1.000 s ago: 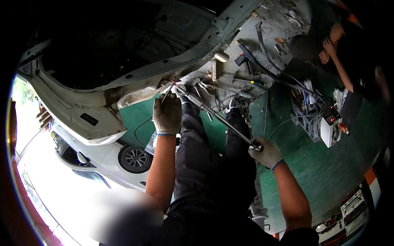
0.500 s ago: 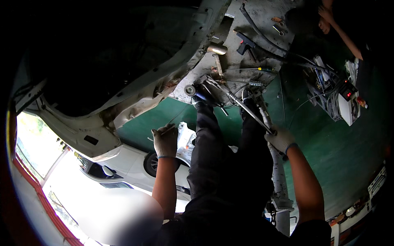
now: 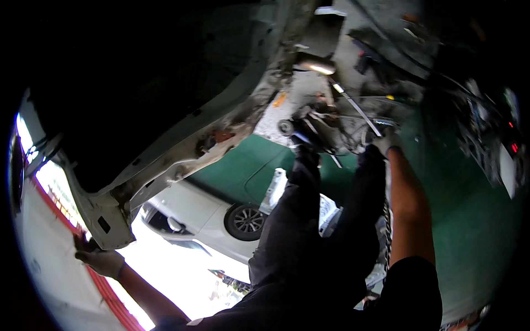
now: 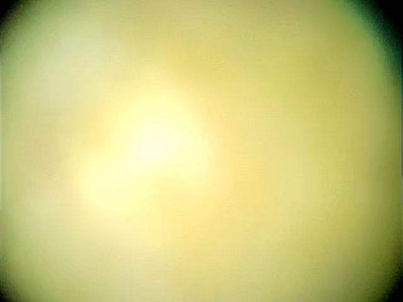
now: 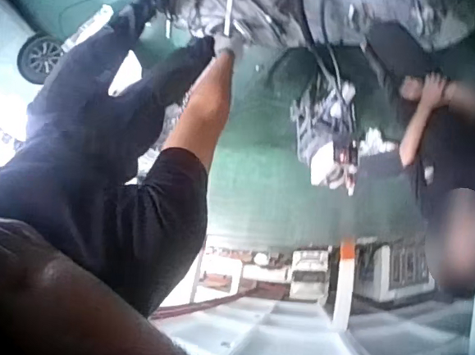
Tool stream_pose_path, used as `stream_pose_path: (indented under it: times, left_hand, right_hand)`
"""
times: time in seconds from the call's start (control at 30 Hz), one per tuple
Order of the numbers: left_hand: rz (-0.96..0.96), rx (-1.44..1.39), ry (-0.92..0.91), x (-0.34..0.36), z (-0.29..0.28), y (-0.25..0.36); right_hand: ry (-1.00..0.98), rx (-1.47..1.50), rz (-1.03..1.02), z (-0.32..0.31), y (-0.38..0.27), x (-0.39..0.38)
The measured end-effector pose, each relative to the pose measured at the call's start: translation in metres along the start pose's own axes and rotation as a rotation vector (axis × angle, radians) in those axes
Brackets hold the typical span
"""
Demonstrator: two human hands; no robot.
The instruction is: The person uses a handheld grinder to smooth the inner surface of a car door panel, then switches to a spot welder to attach a metal patch. They use a screwdriver to pry and adjust the patch, and a hammer to tap the weld area. The person continues welding and hammering the patch into place on the door frame.
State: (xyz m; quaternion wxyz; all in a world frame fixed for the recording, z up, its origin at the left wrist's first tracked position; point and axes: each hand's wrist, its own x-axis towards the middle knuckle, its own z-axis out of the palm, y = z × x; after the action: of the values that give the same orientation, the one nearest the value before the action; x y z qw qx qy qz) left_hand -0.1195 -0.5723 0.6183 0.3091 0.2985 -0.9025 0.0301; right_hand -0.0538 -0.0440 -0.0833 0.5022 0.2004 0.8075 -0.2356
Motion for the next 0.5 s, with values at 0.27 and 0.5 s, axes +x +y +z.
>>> stream_pose_path:
  times: [0.27, 0.5]
  left_hand:
    - [0.654, 0.42, -0.023, 0.024, 0.036, 0.023]
    - [0.92, 0.187, 0.01, 0.041, 0.038, -0.026]
  right_hand:
    - [0.288, -0.258, -0.113, 0.067, -0.003, 0.196]
    - [0.59, -0.192, -0.175, 0.054, -0.04, 0.234]
